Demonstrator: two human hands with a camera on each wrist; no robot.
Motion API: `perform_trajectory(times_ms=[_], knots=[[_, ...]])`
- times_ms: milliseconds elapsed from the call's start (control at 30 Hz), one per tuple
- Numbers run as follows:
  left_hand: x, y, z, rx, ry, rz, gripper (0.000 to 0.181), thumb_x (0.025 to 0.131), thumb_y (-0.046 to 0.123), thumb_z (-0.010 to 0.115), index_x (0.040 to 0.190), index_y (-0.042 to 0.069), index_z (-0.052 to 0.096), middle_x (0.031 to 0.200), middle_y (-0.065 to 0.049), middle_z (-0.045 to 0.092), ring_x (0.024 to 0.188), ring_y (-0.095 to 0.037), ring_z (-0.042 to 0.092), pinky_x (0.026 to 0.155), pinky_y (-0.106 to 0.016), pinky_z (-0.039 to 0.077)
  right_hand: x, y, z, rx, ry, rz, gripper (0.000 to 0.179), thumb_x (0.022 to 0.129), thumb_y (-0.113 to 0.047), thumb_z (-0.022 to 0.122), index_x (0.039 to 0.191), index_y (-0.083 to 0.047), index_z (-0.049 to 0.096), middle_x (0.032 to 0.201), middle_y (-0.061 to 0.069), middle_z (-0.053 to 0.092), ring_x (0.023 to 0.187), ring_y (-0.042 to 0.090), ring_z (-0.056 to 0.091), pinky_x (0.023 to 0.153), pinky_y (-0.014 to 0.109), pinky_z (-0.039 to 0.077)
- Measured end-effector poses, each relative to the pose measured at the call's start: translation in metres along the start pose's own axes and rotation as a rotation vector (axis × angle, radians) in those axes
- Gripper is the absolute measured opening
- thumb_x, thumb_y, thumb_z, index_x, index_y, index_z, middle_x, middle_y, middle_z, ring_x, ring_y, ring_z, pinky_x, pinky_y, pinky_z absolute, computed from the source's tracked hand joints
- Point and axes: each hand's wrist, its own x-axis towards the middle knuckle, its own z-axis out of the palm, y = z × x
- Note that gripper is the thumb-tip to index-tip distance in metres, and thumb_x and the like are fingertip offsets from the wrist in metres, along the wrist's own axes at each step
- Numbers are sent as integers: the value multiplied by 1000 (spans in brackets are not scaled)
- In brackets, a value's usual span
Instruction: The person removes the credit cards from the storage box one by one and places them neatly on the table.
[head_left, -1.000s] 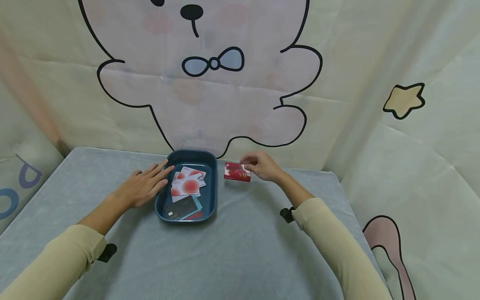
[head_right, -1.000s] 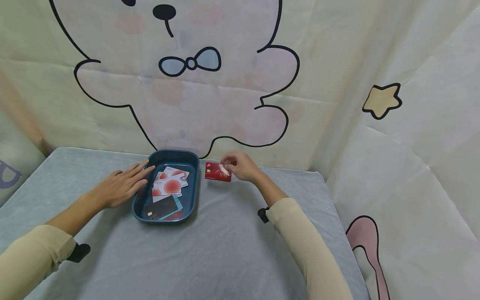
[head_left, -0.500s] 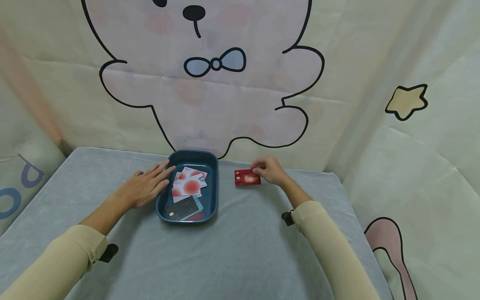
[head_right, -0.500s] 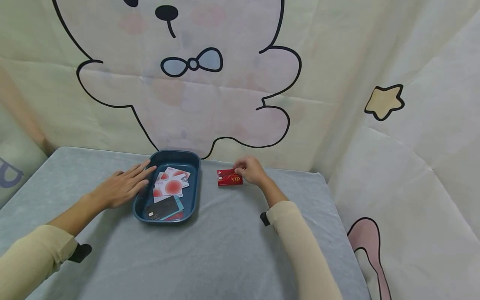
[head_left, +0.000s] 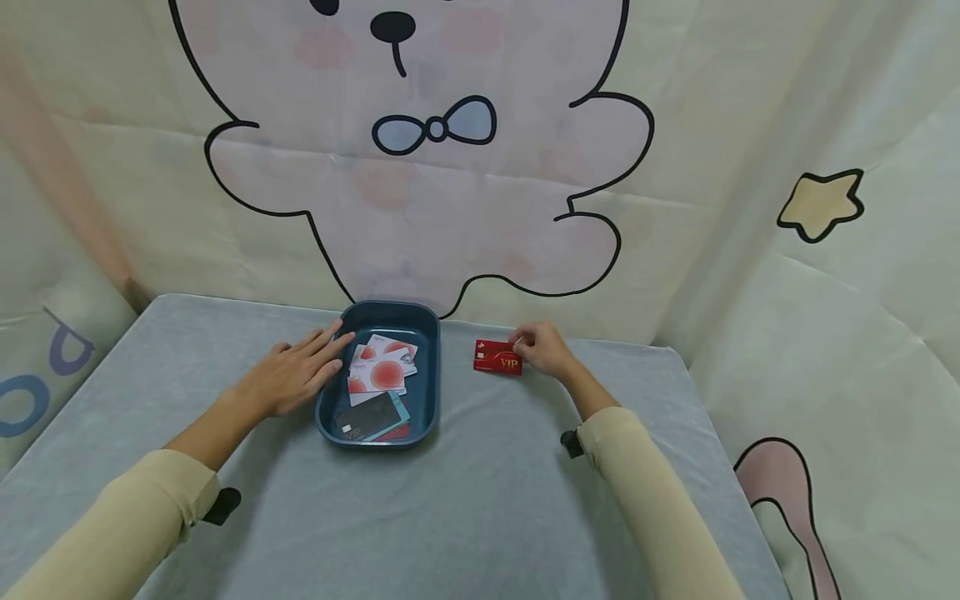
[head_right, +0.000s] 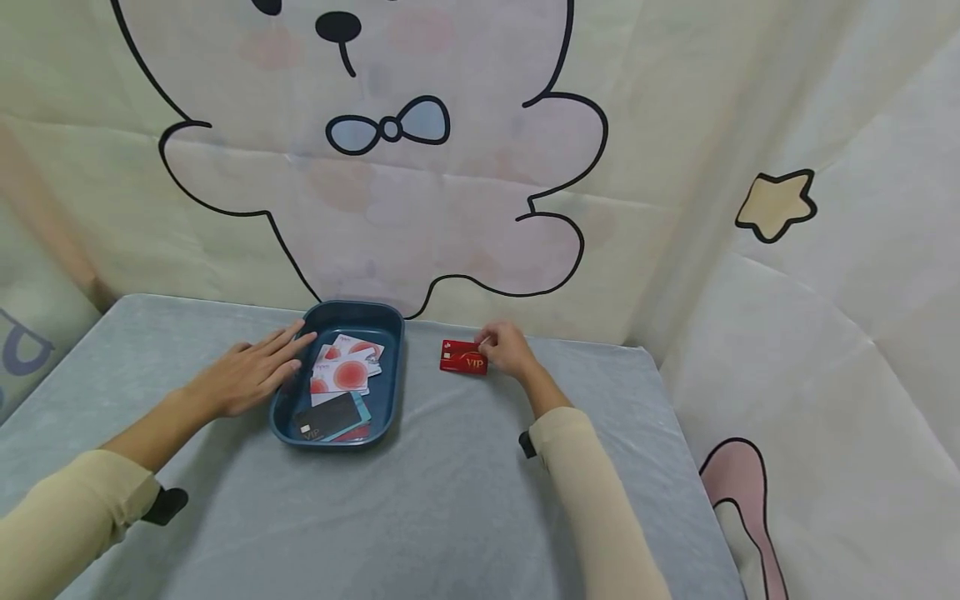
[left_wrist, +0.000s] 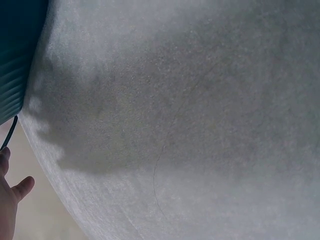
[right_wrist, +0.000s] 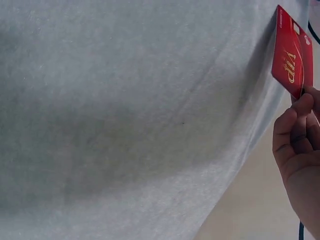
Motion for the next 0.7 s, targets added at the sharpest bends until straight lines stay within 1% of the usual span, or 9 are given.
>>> perform_trajectory(times_ms=[133, 333, 400, 567, 633, 700], knots=[[0, -1, 1, -6, 7, -4, 58, 107, 37, 38, 158, 14, 27, 165, -15, 15, 146, -45, 25, 105, -71, 29, 0, 3, 2, -33, 5, -10, 14, 97, -2, 59, 103, 2, 70, 93, 14, 67, 84, 24, 58, 69, 30, 49], [2, -1, 3, -7, 0, -17, 58, 107, 38, 38, 159, 15, 26, 165, -15, 14, 146, -44, 24, 106, -71, 28, 2, 7, 7, -72, 33, 8, 15, 97, -3, 59, 104, 2, 71, 101, 16, 68, 93, 26, 59, 76, 34, 51], [2, -2, 3, -9, -5, -23, 58, 107, 38, 37, 159, 15, 25, 166, -14, 13, 147, -44, 23, 106, -72, 27, 3, 8, 8, -68, 48, 17, 16, 96, -3, 59, 105, 1, 71, 103, 16, 68, 95, 27, 59, 77, 36, 51], [3, -3, 4, -12, -2, -26, 58, 107, 38, 37, 159, 15, 25, 166, -15, 14, 147, -43, 23, 106, -72, 26, 4, 10, 13, -50, 88, -16, 17, 94, 0, 58, 103, 3, 72, 101, 18, 70, 93, 28, 62, 75, 35, 50], [3, -2, 4, -15, 2, -22, 58, 107, 37, 37, 159, 15, 25, 165, -15, 14, 147, -44, 23, 106, -72, 27, 5, 12, 14, -35, 92, -35, 17, 93, 3, 58, 103, 5, 71, 100, 20, 70, 93, 30, 64, 74, 35, 52], [3, -3, 4, -16, 3, -17, 58, 107, 37, 38, 159, 15, 25, 165, -15, 15, 147, -43, 23, 106, -72, 28, 6, 13, 16, -16, 82, -36, 19, 92, 6, 57, 106, 6, 70, 104, 21, 69, 96, 32, 65, 76, 37, 53]])
